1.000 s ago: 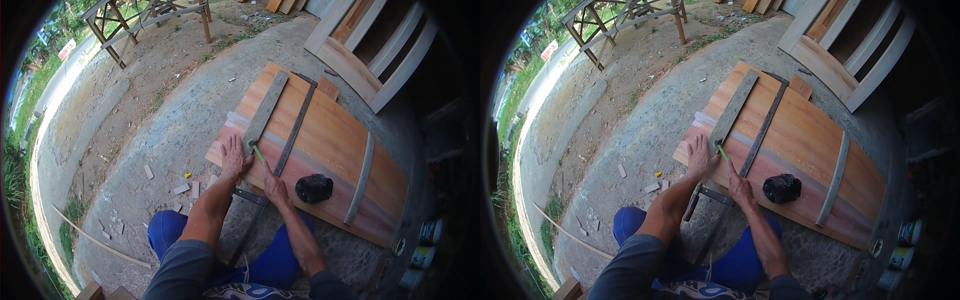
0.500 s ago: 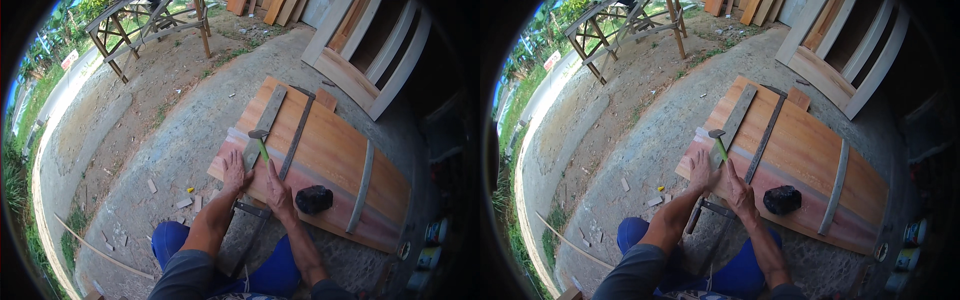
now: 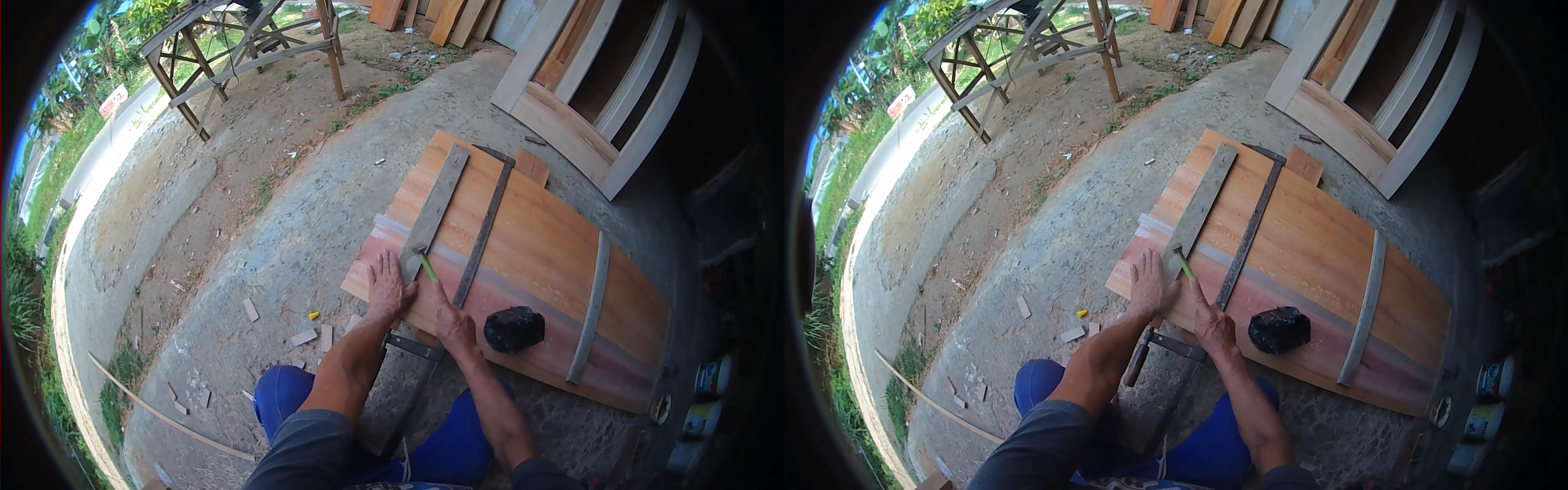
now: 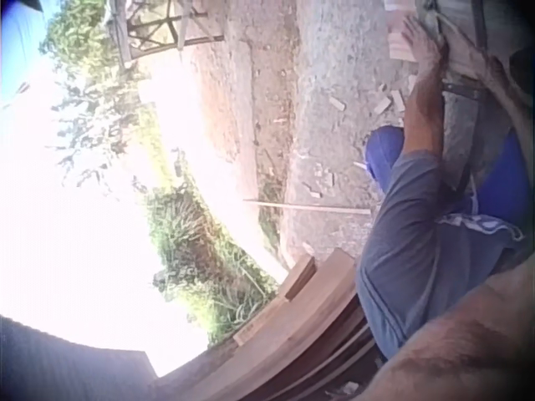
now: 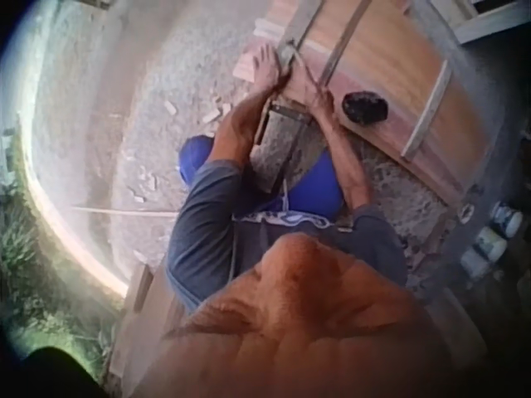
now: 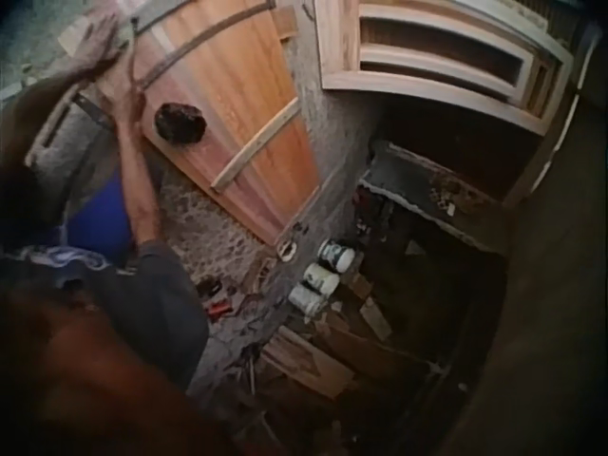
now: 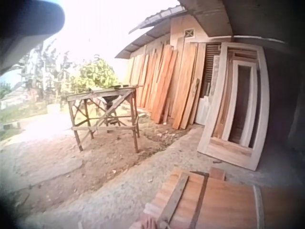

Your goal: The person selects wood panels from a pile and assembles them onto a door frame using a hammer and a long clamp to secure the pieces.

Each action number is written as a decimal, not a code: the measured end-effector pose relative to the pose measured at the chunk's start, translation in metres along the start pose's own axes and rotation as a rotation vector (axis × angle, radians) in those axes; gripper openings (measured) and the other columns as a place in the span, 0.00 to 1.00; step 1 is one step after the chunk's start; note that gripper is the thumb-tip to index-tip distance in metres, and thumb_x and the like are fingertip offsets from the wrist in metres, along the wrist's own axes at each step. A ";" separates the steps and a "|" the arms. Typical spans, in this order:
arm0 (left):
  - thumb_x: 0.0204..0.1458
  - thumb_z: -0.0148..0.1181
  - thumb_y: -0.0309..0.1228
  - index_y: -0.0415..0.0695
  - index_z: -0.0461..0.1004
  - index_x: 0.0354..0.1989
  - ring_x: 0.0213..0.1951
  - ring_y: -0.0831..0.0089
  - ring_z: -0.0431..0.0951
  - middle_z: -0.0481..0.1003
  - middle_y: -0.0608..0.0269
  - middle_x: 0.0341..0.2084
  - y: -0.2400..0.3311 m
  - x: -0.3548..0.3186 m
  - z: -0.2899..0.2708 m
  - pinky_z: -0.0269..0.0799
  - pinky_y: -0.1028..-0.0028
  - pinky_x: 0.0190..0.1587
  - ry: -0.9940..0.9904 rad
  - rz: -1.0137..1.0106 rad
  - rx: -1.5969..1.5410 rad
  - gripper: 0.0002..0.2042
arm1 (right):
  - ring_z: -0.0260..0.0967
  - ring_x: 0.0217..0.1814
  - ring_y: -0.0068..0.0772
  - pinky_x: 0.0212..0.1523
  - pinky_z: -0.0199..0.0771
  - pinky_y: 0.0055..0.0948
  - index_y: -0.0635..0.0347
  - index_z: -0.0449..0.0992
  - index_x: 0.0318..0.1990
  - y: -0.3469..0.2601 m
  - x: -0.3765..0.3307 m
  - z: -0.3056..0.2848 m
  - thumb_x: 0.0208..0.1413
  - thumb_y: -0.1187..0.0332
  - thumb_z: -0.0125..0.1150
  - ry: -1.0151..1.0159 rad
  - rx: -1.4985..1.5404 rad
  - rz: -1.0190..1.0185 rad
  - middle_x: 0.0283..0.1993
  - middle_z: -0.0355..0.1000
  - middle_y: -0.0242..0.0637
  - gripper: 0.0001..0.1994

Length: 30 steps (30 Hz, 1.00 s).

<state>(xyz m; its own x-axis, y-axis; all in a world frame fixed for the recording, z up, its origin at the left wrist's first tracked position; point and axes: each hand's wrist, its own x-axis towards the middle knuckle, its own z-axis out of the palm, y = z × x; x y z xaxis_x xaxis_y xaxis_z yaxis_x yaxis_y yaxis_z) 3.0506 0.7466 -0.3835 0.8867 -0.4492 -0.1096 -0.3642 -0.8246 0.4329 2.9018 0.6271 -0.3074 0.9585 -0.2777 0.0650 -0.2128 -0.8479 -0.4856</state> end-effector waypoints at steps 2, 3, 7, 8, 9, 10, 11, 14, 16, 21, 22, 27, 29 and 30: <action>0.50 0.58 0.56 0.36 0.43 0.72 0.75 0.53 0.40 0.45 0.47 0.73 -0.004 0.008 -0.007 0.34 0.50 0.73 0.007 -0.024 -0.015 0.50 | 0.74 0.28 0.61 0.30 0.73 0.52 0.39 0.50 0.74 -0.002 0.016 -0.001 0.61 0.71 0.49 -0.149 -0.014 0.087 0.26 0.73 0.55 0.33; 0.50 0.58 0.56 0.36 0.43 0.72 0.75 0.53 0.40 0.45 0.47 0.73 -0.005 0.015 -0.011 0.34 0.50 0.73 0.039 -0.010 -0.024 0.50 | 0.75 0.29 0.60 0.31 0.74 0.53 0.39 0.48 0.74 0.000 0.018 -0.008 0.61 0.71 0.49 -0.170 -0.038 0.058 0.26 0.73 0.56 0.34; 0.50 0.58 0.56 0.36 0.43 0.73 0.75 0.54 0.40 0.45 0.48 0.73 -0.021 -0.005 0.002 0.34 0.50 0.73 0.029 -0.019 -0.008 0.50 | 0.74 0.31 0.64 0.31 0.73 0.55 0.39 0.51 0.74 -0.030 0.004 -0.007 0.63 0.69 0.47 0.173 0.233 -0.108 0.28 0.74 0.60 0.31; 0.50 0.58 0.56 0.36 0.43 0.73 0.75 0.54 0.40 0.45 0.48 0.73 -0.014 -0.003 0.003 0.34 0.51 0.73 0.024 0.001 0.003 0.50 | 0.74 0.31 0.64 0.32 0.73 0.55 0.39 0.51 0.74 -0.018 -0.001 -0.001 0.63 0.68 0.47 0.068 0.160 -0.023 0.28 0.74 0.59 0.31; 0.50 0.58 0.56 0.37 0.43 0.73 0.75 0.55 0.40 0.45 0.49 0.73 -0.008 -0.005 0.006 0.34 0.51 0.73 -0.002 0.004 -0.008 0.50 | 0.74 0.31 0.63 0.32 0.73 0.55 0.39 0.51 0.74 -0.001 -0.006 0.011 0.63 0.68 0.47 -0.037 0.088 0.065 0.28 0.74 0.59 0.31; 0.50 0.58 0.56 0.37 0.43 0.73 0.75 0.55 0.40 0.45 0.49 0.73 -0.012 -0.006 0.004 0.34 0.51 0.73 -0.006 -0.015 -0.009 0.49 | 0.74 0.31 0.63 0.32 0.73 0.55 0.40 0.51 0.74 -0.010 0.004 0.008 0.63 0.68 0.47 -0.147 0.030 0.123 0.28 0.74 0.58 0.31; 0.50 0.58 0.56 0.37 0.43 0.73 0.75 0.55 0.40 0.45 0.49 0.73 -0.015 -0.004 0.002 0.34 0.51 0.73 -0.011 -0.034 -0.010 0.49 | 0.74 0.32 0.63 0.32 0.73 0.55 0.40 0.50 0.74 -0.017 0.012 0.003 0.63 0.68 0.47 -0.146 0.027 0.091 0.29 0.74 0.59 0.31; 0.50 0.58 0.56 0.37 0.44 0.73 0.75 0.55 0.40 0.45 0.49 0.73 -0.016 0.002 -0.002 0.34 0.51 0.74 0.001 -0.038 -0.046 0.49 | 0.74 0.32 0.64 0.33 0.74 0.56 0.40 0.49 0.74 -0.029 0.014 -0.005 0.63 0.69 0.47 -0.059 0.051 0.018 0.29 0.74 0.59 0.32; 0.50 0.58 0.57 0.36 0.44 0.73 0.75 0.54 0.41 0.46 0.48 0.73 -0.014 -0.003 -0.002 0.34 0.51 0.73 -0.002 -0.024 -0.022 0.50 | 0.74 0.32 0.65 0.33 0.74 0.56 0.40 0.49 0.74 -0.024 0.002 0.010 0.62 0.69 0.47 0.140 0.106 -0.058 0.29 0.74 0.60 0.32; 0.49 0.58 0.59 0.34 0.43 0.72 0.75 0.52 0.40 0.46 0.44 0.72 -0.020 0.002 -0.005 0.33 0.50 0.73 0.016 0.020 -0.036 0.52 | 0.75 0.37 0.66 0.37 0.73 0.59 0.36 0.47 0.74 -0.026 0.014 0.006 0.62 0.68 0.48 -0.254 -0.014 0.209 0.33 0.76 0.60 0.33; 0.49 0.58 0.60 0.34 0.43 0.72 0.75 0.51 0.40 0.46 0.44 0.72 -0.021 -0.005 -0.006 0.33 0.50 0.73 -0.032 -0.018 -0.032 0.52 | 0.75 0.38 0.66 0.38 0.73 0.59 0.36 0.46 0.74 -0.035 0.013 0.006 0.63 0.67 0.48 -0.251 0.010 0.235 0.33 0.76 0.60 0.33; 0.49 0.56 0.62 0.33 0.42 0.72 0.75 0.49 0.37 0.43 0.44 0.73 0.002 0.050 -0.016 0.31 0.49 0.73 -0.043 0.069 -0.036 0.53 | 0.69 0.50 0.70 0.49 0.69 0.57 0.37 0.50 0.73 -0.025 -0.014 0.022 0.65 0.65 0.46 -0.067 0.296 0.507 0.52 0.71 0.62 0.30; 0.50 0.56 0.61 0.34 0.42 0.72 0.75 0.50 0.37 0.42 0.44 0.73 0.008 0.072 -0.016 0.31 0.49 0.73 -0.029 0.124 -0.018 0.52 | 0.69 0.51 0.70 0.50 0.68 0.58 0.38 0.50 0.73 -0.026 -0.017 0.031 0.65 0.64 0.45 0.010 0.319 0.517 0.52 0.71 0.63 0.29; 0.50 0.56 0.60 0.34 0.43 0.72 0.75 0.50 0.37 0.42 0.44 0.73 0.008 0.081 -0.019 0.31 0.50 0.73 -0.025 0.122 -0.002 0.52 | 0.69 0.51 0.70 0.50 0.68 0.58 0.38 0.50 0.73 -0.025 -0.015 0.035 0.66 0.64 0.45 0.048 0.329 0.520 0.51 0.71 0.63 0.29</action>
<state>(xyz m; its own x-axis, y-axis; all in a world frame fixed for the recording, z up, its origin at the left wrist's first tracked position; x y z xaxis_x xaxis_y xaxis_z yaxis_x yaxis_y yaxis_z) 3.1250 0.7098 -0.3723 0.8286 -0.5544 -0.0783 -0.4681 -0.7627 0.4463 2.8997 0.6680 -0.3266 0.7335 -0.6442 -0.2168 -0.5728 -0.4142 -0.7073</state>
